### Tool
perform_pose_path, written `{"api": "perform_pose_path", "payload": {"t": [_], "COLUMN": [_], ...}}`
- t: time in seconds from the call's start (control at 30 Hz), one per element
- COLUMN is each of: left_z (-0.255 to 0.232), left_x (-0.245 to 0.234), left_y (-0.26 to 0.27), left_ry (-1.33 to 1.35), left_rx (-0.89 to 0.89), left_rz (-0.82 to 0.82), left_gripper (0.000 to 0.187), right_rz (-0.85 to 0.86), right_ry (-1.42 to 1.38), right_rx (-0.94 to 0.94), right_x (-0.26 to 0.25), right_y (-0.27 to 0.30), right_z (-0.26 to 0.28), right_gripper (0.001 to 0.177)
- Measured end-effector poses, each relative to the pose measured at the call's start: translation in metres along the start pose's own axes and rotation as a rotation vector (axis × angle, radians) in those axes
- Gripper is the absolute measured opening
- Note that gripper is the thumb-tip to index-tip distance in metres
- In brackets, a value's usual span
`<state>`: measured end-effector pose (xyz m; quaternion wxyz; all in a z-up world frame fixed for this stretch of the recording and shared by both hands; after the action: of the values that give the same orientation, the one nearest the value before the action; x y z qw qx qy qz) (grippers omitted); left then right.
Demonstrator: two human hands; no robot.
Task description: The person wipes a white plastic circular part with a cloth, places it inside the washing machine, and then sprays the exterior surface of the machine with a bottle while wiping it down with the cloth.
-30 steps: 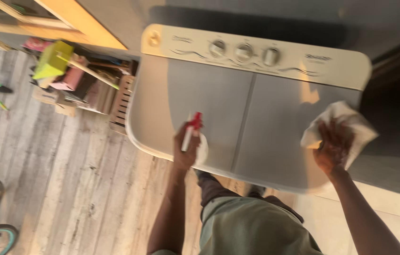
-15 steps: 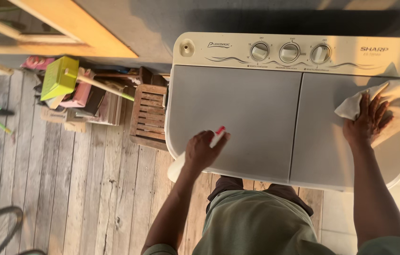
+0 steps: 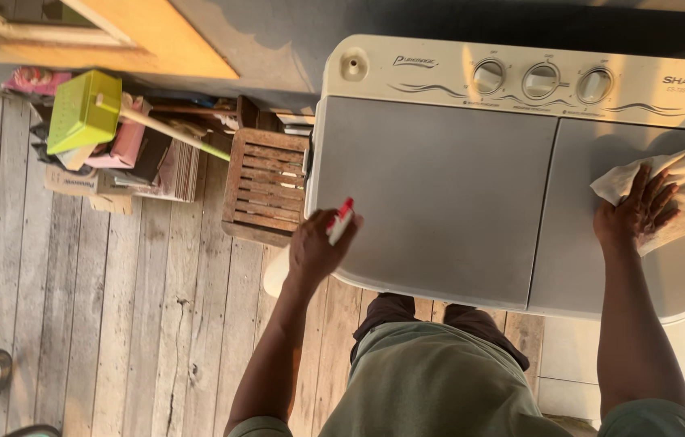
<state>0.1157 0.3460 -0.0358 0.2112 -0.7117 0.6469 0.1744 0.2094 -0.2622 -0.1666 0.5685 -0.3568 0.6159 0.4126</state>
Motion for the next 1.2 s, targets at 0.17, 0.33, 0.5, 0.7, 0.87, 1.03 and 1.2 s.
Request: {"api": "perform_pose_path", "payload": {"t": [0.17, 0.33, 0.5, 0.7, 0.87, 1.03, 1.2], "left_z": [-0.007, -0.028, -0.068, -0.1, -0.105, -0.089, -0.092], "left_x": [0.016, 0.047, 0.109, 0.163, 0.139, 0.108, 0.066], "left_y": [0.049, 0.091, 0.124, 0.152, 0.169, 0.178, 0.168], "left_ry": [0.06, 0.035, 0.093, 0.024, 0.21, 0.226, 0.297], "left_rx": [-0.066, -0.225, -0.119, -0.133, -0.134, -0.17, -0.071], "left_rz": [0.125, 0.202, 0.356, 0.372, 0.18, 0.04, -0.044], "left_gripper": [0.047, 0.044, 0.044, 0.049, 0.043, 0.035, 0.027], "right_rz": [-0.01, -0.005, -0.01, -0.096, -0.068, -0.011, -0.011], "right_ry": [0.015, 0.073, 0.068, 0.047, 0.154, 0.181, 0.218], "right_rx": [0.001, 0.028, -0.081, -0.371, -0.625, -0.81, -0.723], "right_x": [0.006, 0.017, 0.018, 0.005, 0.007, 0.003, 0.0], "right_y": [-0.001, -0.011, -0.009, 0.031, 0.098, 0.131, 0.097], "right_z": [-0.002, -0.008, -0.013, -0.03, -0.075, -0.108, -0.099], "right_gripper": [0.093, 0.095, 0.098, 0.096, 0.098, 0.101, 0.104]}}
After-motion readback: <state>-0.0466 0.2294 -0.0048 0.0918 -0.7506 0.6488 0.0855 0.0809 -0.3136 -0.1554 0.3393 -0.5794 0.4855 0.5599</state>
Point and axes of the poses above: each hand's wrist, its own y-axis away from the middle knuckle, its own x-axis out of the palm, z = x × y, the point moved 7 cm from there along -y, towards the middle knuckle, and after that the axes turned 15 degrees about y, right-handed, at the moved point
